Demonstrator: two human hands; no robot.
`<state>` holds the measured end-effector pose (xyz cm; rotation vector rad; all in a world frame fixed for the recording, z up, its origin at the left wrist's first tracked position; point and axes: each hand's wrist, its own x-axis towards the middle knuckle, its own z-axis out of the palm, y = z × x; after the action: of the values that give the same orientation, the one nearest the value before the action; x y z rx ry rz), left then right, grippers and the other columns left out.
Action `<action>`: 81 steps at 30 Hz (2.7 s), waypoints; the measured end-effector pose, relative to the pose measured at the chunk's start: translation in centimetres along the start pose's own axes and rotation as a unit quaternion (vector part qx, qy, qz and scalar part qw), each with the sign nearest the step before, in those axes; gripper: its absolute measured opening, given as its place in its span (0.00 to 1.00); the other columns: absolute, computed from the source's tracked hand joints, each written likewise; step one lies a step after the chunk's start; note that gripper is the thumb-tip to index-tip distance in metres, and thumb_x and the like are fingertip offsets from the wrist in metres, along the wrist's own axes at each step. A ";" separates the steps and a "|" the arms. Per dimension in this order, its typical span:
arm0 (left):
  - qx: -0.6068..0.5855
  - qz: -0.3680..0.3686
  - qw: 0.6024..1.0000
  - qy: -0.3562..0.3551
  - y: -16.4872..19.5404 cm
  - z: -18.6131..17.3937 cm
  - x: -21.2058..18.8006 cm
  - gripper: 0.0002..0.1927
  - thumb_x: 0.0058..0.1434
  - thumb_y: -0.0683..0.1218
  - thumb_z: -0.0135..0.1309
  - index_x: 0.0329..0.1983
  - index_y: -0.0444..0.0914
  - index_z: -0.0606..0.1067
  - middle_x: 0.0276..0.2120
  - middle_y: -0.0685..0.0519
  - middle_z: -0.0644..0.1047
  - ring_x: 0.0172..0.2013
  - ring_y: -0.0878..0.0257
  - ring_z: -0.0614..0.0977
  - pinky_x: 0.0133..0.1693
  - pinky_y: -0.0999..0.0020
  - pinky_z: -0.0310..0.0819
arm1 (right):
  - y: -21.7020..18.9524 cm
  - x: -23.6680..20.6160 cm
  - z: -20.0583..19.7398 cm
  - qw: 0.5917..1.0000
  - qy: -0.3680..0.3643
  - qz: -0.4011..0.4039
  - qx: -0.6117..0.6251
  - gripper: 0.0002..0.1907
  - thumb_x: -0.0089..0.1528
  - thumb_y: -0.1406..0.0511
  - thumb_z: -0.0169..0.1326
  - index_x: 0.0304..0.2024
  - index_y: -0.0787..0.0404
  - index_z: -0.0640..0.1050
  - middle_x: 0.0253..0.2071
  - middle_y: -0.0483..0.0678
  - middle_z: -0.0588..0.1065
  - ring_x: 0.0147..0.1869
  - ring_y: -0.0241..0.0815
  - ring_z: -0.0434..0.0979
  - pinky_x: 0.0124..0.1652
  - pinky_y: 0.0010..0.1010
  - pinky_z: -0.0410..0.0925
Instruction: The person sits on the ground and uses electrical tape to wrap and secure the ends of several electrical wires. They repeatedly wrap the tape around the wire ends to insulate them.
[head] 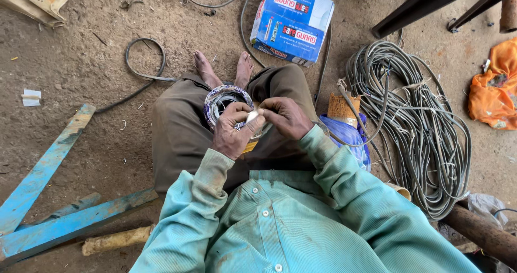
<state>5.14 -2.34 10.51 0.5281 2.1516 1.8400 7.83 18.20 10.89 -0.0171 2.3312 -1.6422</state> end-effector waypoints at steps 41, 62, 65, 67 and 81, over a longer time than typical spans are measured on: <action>0.169 -0.274 0.946 -0.030 -1.0 -0.5 4.3 0.21 0.63 0.58 0.57 0.33 0.34 0.81 0.25 0.39 0.80 0.29 0.44 0.82 0.38 0.52 0.75 | -2.1 -1.1 3.5 0.953 0.201 -0.135 -0.182 0.07 0.62 0.64 0.63 0.40 0.60 0.82 0.33 0.52 0.78 0.35 0.53 0.80 0.34 0.38 0.70; 0.124 0.185 0.971 0.082 0.7 -0.8 2.3 0.18 0.51 0.43 0.68 0.45 0.32 0.80 0.37 0.43 0.78 0.37 0.50 0.81 0.41 0.58 0.75 | -1.7 -0.6 1.6 0.965 0.131 -0.182 -0.140 0.10 0.59 0.69 0.57 0.43 0.65 0.78 0.40 0.57 0.78 0.44 0.58 0.79 0.43 0.42 0.71; 0.178 -0.042 0.983 0.017 0.7 -0.8 3.2 0.15 0.59 0.52 0.67 0.35 0.34 0.83 0.29 0.46 0.80 0.29 0.53 0.82 0.34 0.59 0.73 | -1.9 -1.1 2.5 0.958 0.151 -0.152 -0.188 0.09 0.59 0.67 0.62 0.40 0.64 0.79 0.35 0.55 0.77 0.40 0.57 0.79 0.39 0.43 0.70; 0.169 -0.154 0.973 -0.010 0.0 -0.6 4.0 0.17 0.59 0.56 0.62 0.34 0.37 0.83 0.26 0.46 0.80 0.27 0.52 0.82 0.35 0.59 0.74 | -2.1 -1.0 2.8 0.954 0.171 -0.140 -0.203 0.08 0.60 0.65 0.63 0.39 0.62 0.80 0.34 0.53 0.77 0.38 0.55 0.79 0.37 0.42 0.70; 0.063 -0.106 0.986 0.113 -0.9 0.6 -1.8 0.08 0.62 0.45 0.65 0.36 0.35 0.80 0.33 0.47 0.81 0.34 0.54 0.82 0.40 0.58 0.75 | -2.1 0.2 1.4 0.985 0.105 -0.067 -0.121 0.07 0.64 0.65 0.58 0.40 0.62 0.81 0.34 0.54 0.78 0.38 0.55 0.80 0.38 0.41 0.70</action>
<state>6.93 -2.73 9.41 0.1112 2.3764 1.7276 7.67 16.13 12.36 -0.0551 2.7329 -1.4702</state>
